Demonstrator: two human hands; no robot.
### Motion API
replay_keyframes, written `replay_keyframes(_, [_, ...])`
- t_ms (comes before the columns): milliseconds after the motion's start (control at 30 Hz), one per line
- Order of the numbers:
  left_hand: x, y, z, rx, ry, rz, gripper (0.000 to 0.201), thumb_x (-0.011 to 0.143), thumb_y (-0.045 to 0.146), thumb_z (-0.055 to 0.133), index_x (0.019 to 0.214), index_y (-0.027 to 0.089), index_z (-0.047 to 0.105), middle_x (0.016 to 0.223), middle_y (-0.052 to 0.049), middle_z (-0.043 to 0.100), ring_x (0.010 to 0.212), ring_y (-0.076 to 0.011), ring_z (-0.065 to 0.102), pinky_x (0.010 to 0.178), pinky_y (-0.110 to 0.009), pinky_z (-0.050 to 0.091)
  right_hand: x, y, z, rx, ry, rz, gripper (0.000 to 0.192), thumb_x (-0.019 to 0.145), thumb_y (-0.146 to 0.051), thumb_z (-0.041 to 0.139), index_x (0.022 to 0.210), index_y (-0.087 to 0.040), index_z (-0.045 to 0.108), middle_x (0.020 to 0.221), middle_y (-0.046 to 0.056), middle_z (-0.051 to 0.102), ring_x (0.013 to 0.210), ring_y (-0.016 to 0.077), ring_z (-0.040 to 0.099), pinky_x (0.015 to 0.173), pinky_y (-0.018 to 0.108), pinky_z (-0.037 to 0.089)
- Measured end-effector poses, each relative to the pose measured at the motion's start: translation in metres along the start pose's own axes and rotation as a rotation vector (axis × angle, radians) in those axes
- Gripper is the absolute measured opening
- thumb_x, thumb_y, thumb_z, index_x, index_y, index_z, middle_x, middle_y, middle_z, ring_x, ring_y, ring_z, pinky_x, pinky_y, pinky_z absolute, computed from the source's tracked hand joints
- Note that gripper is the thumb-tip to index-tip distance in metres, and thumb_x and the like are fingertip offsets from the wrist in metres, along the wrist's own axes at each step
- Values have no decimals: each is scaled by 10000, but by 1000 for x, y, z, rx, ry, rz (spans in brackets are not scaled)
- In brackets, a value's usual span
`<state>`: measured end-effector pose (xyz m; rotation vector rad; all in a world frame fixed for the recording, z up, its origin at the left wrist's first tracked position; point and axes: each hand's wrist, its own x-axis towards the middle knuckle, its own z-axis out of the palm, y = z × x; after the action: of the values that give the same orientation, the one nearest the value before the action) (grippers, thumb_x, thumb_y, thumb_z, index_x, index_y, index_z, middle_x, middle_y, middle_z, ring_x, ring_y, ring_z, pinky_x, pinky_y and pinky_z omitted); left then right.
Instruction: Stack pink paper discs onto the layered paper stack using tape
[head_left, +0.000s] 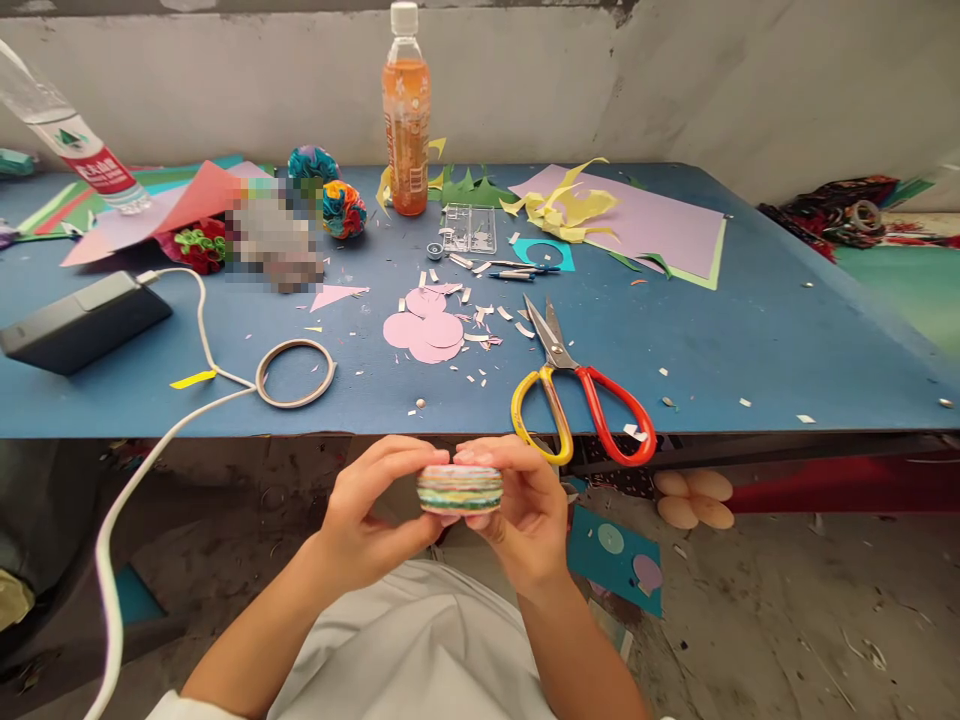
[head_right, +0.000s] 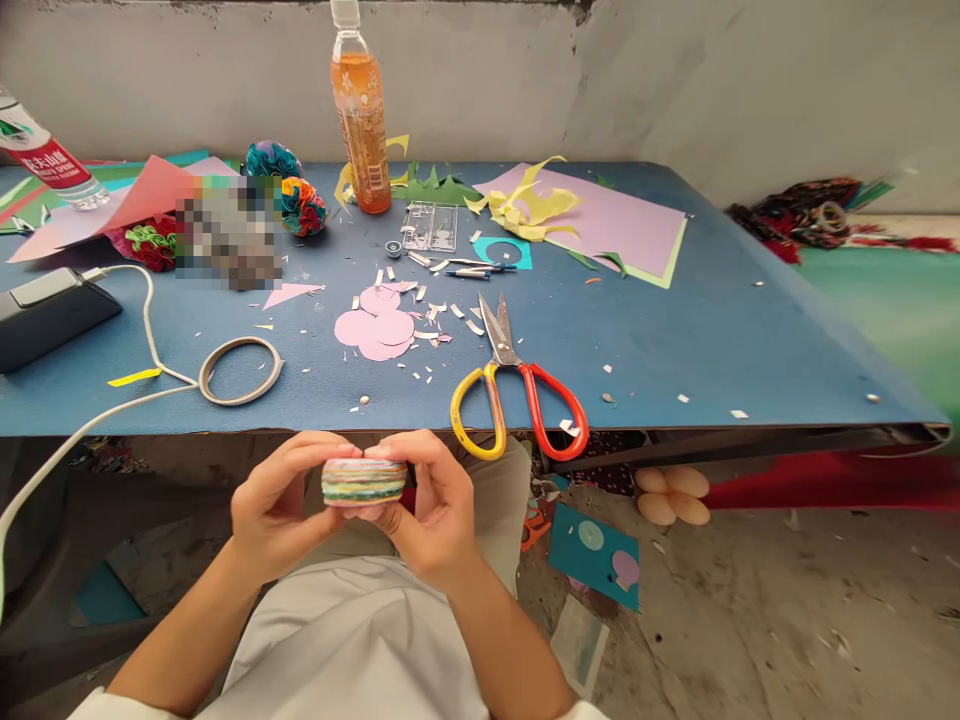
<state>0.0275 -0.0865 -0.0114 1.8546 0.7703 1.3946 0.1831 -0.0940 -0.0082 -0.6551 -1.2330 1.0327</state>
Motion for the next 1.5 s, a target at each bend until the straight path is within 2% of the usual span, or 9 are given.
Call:
replay_keyframes(133, [-4,-3,5,-12,23,-138,447,725,105,724,1144,192,595,999,-86,673,894,-185,642,796,-283,541,-2,7,4,147,73,134,222,774,-333,706,983,-300,641,850,-17,587,767,98,568,682,193,489])
replay_keyframes(267, [-5,0,3,62,-3,-115,420,756,95,690,1157,190,606,933,-75,672,831,-165,636,722,-252,536,-1,6,-3,-18,8,143,332,738,-374,734,1054,-311,653,919,3,608,813,124,568,715,221,477])
replay_keyframes(367, [-5,3,2,100,-18,-67,474,757,80,682,1205,206,590,949,-73,674,809,-155,636,704,-242,536,-1,4,-5,-61,3,118,278,748,-380,723,1013,-304,681,887,13,616,796,139,555,700,242,465])
replay_keyframes(500, [-7,1,4,26,39,-60,532,746,91,702,1240,236,567,1050,-78,678,935,-180,636,812,-267,533,-3,7,0,160,120,225,262,726,-410,735,964,-307,700,874,8,609,781,131,564,686,239,483])
replay_keyframes(633, [-8,2,2,-80,-4,-34,547,736,137,728,1250,226,563,1104,-102,666,1021,-218,616,881,-321,522,-5,11,6,382,159,398,377,698,-496,729,1028,-317,692,912,22,655,808,155,605,738,290,516])
replay_keyframes(800, [-5,12,3,8,34,-33,531,716,87,727,1211,215,582,1080,-97,656,994,-202,618,860,-310,526,-7,15,10,465,185,454,396,691,-515,727,1016,-294,683,958,40,669,828,170,624,757,310,527])
replay_keyframes(1167, [-1,27,8,184,69,-58,446,712,141,723,1135,182,588,1018,-103,663,911,-203,640,736,-289,558,-10,10,17,412,292,513,427,639,-529,761,956,-258,671,850,24,632,752,136,604,645,231,531])
replay_keyframes(1300, [1,28,9,217,75,-58,447,706,123,719,1129,178,585,1016,-98,663,909,-197,637,742,-286,551,-11,10,18,406,295,520,436,648,-542,749,965,-256,661,869,32,642,738,150,619,630,252,538])
replay_keyframes(1500, [-2,18,6,91,50,-177,375,738,81,691,1086,196,611,999,-55,692,901,-162,653,804,-254,546,-15,12,11,251,254,323,402,689,-490,740,1013,-263,669,952,51,671,860,191,640,770,327,545])
